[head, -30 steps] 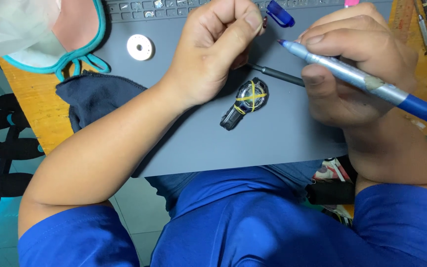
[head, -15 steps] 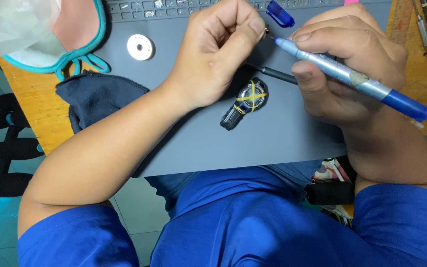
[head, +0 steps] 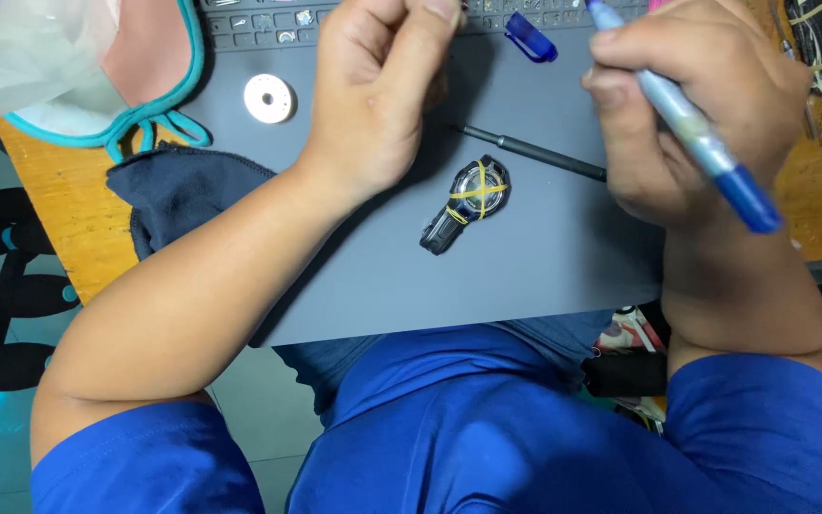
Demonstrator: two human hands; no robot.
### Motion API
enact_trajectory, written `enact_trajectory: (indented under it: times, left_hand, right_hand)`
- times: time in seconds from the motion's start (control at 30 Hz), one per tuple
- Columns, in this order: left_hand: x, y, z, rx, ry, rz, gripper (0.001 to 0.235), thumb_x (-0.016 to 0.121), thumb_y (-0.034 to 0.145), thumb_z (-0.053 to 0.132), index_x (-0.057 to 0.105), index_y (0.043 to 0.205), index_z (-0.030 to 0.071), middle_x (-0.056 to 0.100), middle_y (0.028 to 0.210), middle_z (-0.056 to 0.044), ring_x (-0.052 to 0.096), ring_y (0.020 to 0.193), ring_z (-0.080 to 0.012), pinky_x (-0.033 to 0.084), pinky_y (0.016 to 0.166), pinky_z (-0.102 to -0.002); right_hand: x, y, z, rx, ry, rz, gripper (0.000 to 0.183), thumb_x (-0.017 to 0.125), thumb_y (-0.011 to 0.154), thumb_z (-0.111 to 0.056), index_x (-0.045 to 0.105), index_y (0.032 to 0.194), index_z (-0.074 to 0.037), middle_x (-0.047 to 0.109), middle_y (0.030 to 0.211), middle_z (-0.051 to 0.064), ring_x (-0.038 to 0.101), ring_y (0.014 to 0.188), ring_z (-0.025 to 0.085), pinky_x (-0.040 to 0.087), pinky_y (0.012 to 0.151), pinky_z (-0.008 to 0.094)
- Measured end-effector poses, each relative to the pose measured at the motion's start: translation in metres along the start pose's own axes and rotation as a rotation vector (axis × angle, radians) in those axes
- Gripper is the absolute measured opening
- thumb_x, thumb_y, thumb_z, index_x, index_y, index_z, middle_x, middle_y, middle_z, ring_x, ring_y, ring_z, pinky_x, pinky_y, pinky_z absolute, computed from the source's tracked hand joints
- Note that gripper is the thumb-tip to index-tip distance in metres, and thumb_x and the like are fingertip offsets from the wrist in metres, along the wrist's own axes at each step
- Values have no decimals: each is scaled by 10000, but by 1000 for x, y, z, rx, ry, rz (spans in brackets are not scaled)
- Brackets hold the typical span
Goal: The person applies red ink to a small component using a marker, then uses a brush to apply a substance to the component and a black device secured with rubber bands. The person manipulates the device and continues applying the substance with the brush.
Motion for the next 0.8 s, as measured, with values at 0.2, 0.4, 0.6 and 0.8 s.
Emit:
enact_trajectory:
  times: [0.2, 0.4, 0.6, 0.8]
  left_hand:
    - [-5, 1, 9, 199, 63, 149, 224, 389, 811, 182, 292, 621, 113, 236, 534, 29, 201, 506, -75, 182, 464, -243]
    - [-4, -2, 19, 318, 45, 176, 174, 383, 794, 122, 330, 630, 99, 291, 590, 33, 252, 568, -86, 254, 524, -241]
    - [-6, -2, 16, 285, 74, 190, 209, 395, 779, 126, 301, 594, 98, 294, 542, 22, 278, 518, -82, 278, 478, -235]
    - [-3, -5, 24, 278, 146, 126, 126, 379, 793, 159, 394, 680, 104, 299, 563, 42, 273, 524, -66, 275, 492, -207]
  right_hand:
    - [2, 4, 2, 89, -276, -478, 329, 458, 808, 124, 560, 1113, 55, 572, 980, 181, 470, 866, 336, 380, 794, 357]
    - [-12, -14, 20, 183, -408, -532, 383, 369, 718, 69, 628, 978, -40, 585, 861, 110, 509, 815, 300, 386, 765, 337]
    - [4, -14, 10, 188, -440, -500, 265, 465, 791, 47, 648, 917, -99, 517, 938, 79, 433, 837, 295, 406, 730, 355]
    - [-23, 8, -98, 497, 676, -361, 376, 362, 719, -292, 441, 486, -7, 529, 565, 104, 484, 524, 211, 414, 524, 295]
Point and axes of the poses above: each hand's wrist, its own y-axis towards the middle knuckle, its own x-axis out of the palm, z = x × y, the point moved 4 cm from there along y, towards the middle knuckle
